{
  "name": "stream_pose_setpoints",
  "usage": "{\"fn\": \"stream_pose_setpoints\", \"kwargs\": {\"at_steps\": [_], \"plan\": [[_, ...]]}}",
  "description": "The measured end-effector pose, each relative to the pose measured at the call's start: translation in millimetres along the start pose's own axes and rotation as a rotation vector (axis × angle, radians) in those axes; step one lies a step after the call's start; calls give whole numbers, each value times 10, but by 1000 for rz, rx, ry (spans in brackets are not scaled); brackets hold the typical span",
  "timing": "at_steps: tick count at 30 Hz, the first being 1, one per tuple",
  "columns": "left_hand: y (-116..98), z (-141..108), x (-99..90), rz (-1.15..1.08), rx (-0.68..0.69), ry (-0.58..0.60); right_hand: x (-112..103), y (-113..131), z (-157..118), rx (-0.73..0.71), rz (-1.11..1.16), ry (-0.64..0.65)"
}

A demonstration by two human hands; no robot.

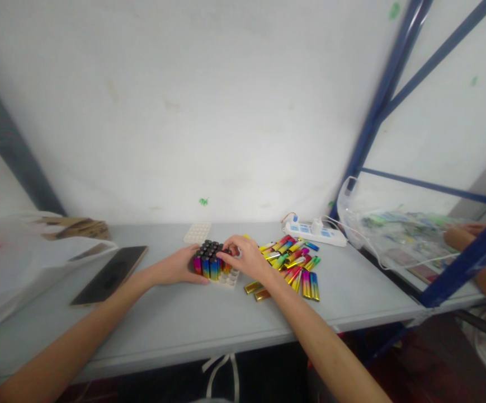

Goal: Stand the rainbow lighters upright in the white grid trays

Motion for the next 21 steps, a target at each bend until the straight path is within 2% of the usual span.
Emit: {"fn": "stream_pose_setpoints", "kwargs": {"at_steps": [21], "plan": [[-42,-11,-24,18,-8,8,-27,18,5,-12,-24,43]]}}
Point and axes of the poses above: each hand's wrist, its own z-axis towards the middle knuckle, its own x-axis out of the palm, y = z × x, the point moved 2 cm from there along z, towards the middle knuckle, and after that the axes turned 1 degree about -y, right-handed, at the moved point
